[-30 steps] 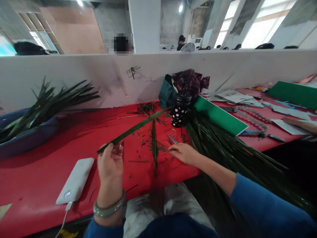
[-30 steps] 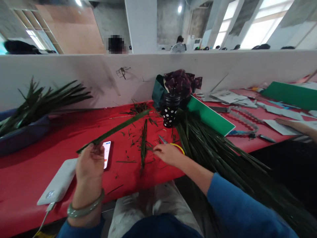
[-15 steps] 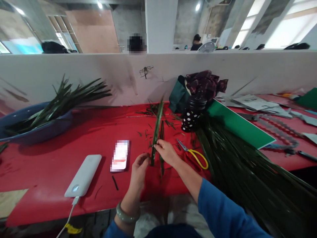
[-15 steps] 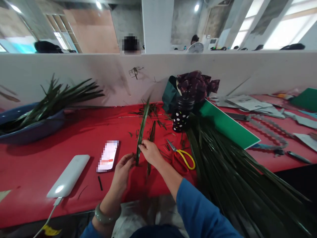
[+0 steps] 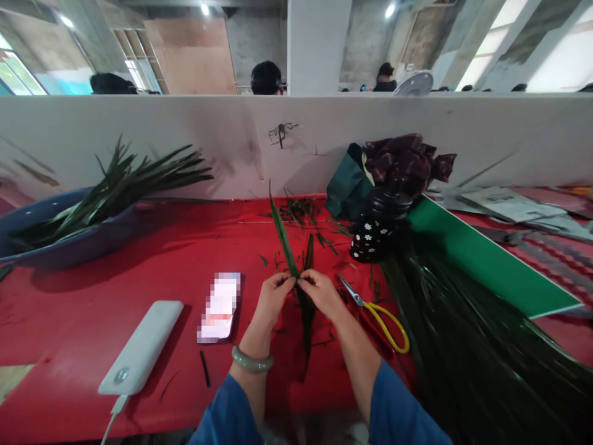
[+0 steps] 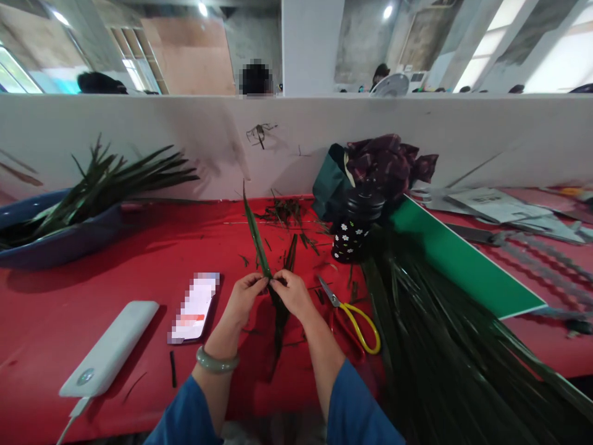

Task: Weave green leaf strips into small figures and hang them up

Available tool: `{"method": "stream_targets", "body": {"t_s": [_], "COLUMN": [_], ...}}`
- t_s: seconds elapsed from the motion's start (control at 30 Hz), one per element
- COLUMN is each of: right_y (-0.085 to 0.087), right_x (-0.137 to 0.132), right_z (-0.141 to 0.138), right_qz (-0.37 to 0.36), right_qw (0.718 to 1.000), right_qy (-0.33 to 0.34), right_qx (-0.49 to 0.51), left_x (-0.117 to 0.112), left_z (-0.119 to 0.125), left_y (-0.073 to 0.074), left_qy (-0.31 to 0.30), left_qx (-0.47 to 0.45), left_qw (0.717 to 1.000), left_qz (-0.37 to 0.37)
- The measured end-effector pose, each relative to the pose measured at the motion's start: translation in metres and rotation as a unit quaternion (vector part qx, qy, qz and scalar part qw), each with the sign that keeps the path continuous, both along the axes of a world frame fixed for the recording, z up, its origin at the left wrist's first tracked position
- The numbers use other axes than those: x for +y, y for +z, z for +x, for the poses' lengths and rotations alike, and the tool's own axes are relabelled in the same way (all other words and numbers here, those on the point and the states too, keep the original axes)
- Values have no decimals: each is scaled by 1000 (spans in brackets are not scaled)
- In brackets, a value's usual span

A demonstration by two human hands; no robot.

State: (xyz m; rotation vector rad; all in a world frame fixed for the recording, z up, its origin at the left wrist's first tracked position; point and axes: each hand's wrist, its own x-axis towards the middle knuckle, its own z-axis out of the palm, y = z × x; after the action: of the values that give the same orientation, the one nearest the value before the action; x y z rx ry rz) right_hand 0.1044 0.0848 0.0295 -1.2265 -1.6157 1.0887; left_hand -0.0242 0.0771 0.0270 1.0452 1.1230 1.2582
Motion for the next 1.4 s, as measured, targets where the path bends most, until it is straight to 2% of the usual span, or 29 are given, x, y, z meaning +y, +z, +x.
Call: {"method": "stream_targets", "body": {"t_s": [0.17,0.4,0.63,1.07,1.4], "right_y": [-12,-8,-12,-12,-15], "right_x": [3,0,0,2,2], "right_z": [-3,0,-2,-1,-2], "right_qz": [-39,-70,-111,-110,-107], "right_qw": [998,994,978,981,984], "right_qy": [9,38,52,48,61], "right_qx": [48,77,168,151,126], "left_x": [5,3,2,2,0], "left_z": [-3,-5,-6,-7,-7], "left_y": [-7,-4,-9,-13,-8], "left_qy": [-7,-39,-67,-60,-44], "left_qx": [26,4,-37,-49,-22], "left_qw": [999,998,996,995,997], "left_qz": [-22,-38,-45,-56,-66]}}
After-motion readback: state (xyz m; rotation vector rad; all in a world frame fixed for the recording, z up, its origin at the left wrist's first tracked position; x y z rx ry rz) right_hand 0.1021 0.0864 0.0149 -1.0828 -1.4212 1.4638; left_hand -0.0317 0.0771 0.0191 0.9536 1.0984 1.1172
